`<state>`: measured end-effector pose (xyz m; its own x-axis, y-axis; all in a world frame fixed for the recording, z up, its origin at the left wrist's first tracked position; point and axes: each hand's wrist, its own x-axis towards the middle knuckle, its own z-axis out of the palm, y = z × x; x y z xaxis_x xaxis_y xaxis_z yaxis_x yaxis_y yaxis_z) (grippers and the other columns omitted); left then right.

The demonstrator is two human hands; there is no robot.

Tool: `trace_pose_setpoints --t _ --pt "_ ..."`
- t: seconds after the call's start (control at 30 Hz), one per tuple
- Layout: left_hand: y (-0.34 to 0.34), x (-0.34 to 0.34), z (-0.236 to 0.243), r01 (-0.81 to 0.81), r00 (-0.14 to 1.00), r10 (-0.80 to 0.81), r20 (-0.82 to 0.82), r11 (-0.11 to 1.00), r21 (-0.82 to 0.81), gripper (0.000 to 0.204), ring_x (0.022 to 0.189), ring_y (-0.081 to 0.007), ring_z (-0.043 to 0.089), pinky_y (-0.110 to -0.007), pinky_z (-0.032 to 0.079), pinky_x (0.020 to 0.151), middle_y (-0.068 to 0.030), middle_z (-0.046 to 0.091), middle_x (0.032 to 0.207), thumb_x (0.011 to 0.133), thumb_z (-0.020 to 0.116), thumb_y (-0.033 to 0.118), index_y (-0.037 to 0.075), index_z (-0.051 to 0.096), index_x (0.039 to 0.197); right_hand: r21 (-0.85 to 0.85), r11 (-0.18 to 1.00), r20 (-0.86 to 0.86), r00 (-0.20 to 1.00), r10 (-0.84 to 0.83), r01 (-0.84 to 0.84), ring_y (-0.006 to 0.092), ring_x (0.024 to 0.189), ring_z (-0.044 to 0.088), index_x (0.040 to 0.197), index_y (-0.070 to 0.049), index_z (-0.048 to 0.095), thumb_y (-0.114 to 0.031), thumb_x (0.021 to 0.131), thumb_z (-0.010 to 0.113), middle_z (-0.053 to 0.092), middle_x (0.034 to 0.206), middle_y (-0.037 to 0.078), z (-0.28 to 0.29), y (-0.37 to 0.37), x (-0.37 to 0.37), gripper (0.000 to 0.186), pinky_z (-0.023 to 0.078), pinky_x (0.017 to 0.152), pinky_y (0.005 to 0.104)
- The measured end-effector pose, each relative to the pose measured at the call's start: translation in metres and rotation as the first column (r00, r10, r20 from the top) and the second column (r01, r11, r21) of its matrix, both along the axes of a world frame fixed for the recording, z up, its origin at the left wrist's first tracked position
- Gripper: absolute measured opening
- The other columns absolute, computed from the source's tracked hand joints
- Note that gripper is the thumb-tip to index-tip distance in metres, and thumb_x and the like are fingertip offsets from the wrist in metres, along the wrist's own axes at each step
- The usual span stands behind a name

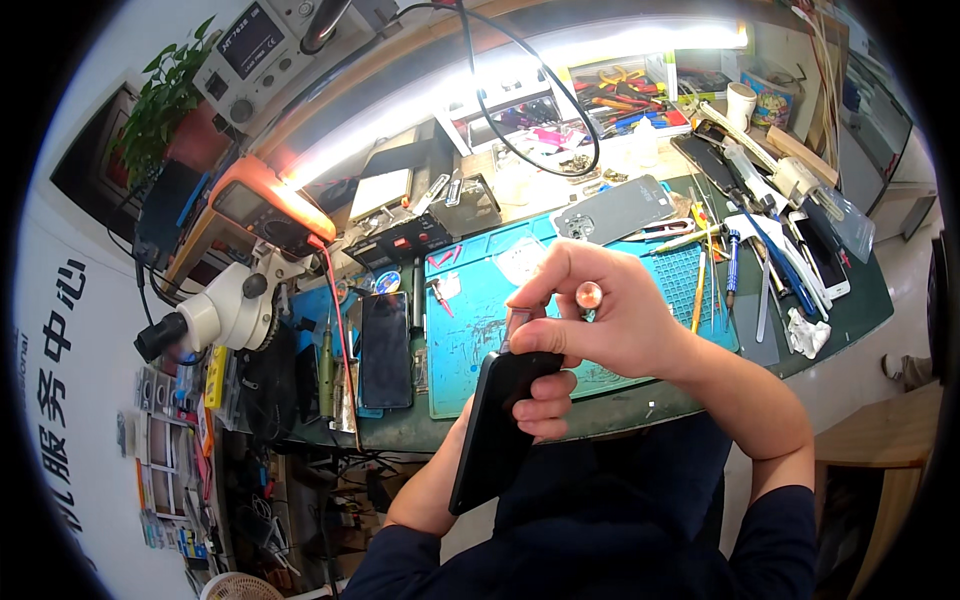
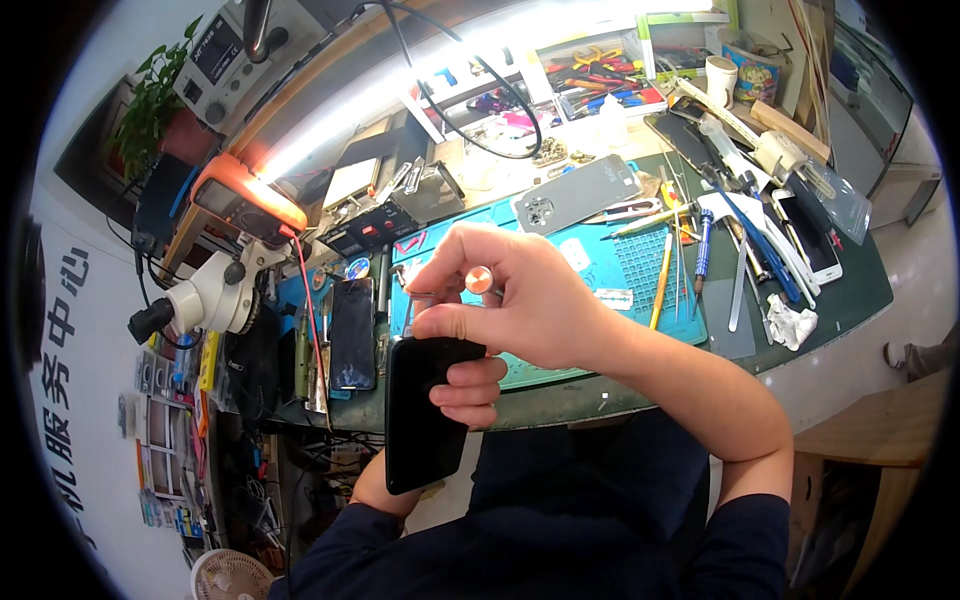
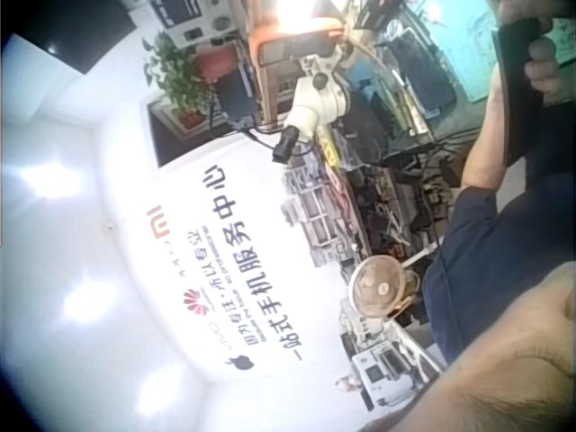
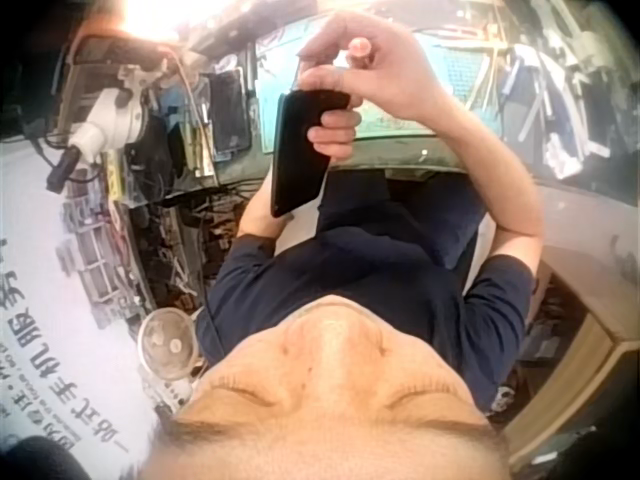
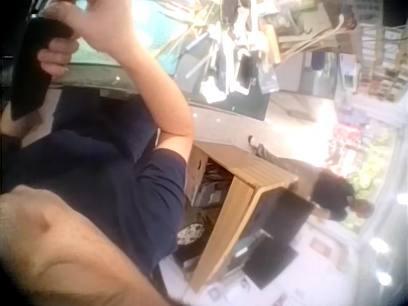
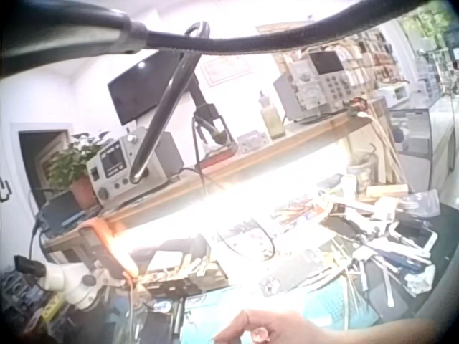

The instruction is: The person reassembles a disassembled smartphone by connecting internal ribbon cables and placing the battery into the chassis. They use a toothbrush to clean the interior of the phone frame and then attach the screen assembly. Finally, the person powers on the device to verify functionality.

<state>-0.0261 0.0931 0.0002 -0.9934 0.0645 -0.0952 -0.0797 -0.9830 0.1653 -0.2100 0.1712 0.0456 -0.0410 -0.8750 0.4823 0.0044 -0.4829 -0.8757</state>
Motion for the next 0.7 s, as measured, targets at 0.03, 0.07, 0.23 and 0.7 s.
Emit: trace_pose_setpoints --t 0.03,0.07,0.23,0.7 --pt "-0.001 -0.002 -0.004 0.011 1.000 -0.010 -0.023 1.000 0.024 0.043 0.056 -0.0096 0.047 -0.025 0.037 0.051 -0.0004 0.054 0.081 0.107 0.052 0.044 0.003 0.059 0.120 0.058 0.998 0.017 1.000 0.011 -0.012 0.0056 0.083 0.066 0.104 -0.004 0.071 -0.009 0.088 0.082 0.074 0.093 0.001 0.001 0.001 0.001 0.020 0.050 0.068 0.0227" --pt "-0.001 -0.002 -0.005 0.009 0.999 -0.008 -0.031 0.999 0.031 0.044 0.055 -0.0098 0.047 -0.025 0.037 0.051 -0.0006 0.055 0.081 0.107 0.050 0.045 0.003 0.060 0.120 0.022 1.000 0.032 0.999 -0.003 0.002 0.0040 0.078 0.065 0.104 -0.003 0.071 -0.007 0.088 0.082 0.074 0.093 0.002 -0.001 -0.001 0.003 0.019 0.048 0.062 0.0207" --pt "0.000 -0.004 -0.001 -0.011 1.000 0.011 -0.001 0.999 0.038 0.046 0.055 -0.0100 0.047 -0.026 0.037 0.051 -0.0012 0.056 0.080 0.108 0.048 0.044 0.002 0.060 0.122 -0.002 0.999 0.135 0.990 -0.045 0.046 -0.0004 0.065 0.060 0.101 -0.001 0.073 -0.003 0.088 0.081 0.074 0.091 0.003 -0.007 -0.003 0.007 0.016 0.045 0.050 0.0160" --pt "-0.001 -0.003 -0.010 0.018 1.000 -0.019 0.001 0.993 0.113 0.045 0.057 -0.0096 0.048 -0.025 0.037 0.053 -0.0014 0.056 0.082 0.107 0.051 0.037 -0.001 0.060 0.129 0.158 0.986 0.192 0.981 0.021 -0.052 0.0017 0.066 0.063 0.097 -0.002 0.073 -0.002 0.088 0.081 0.074 0.094 0.004 0.003 -0.001 0.000 0.013 0.048 0.049 0.0172"
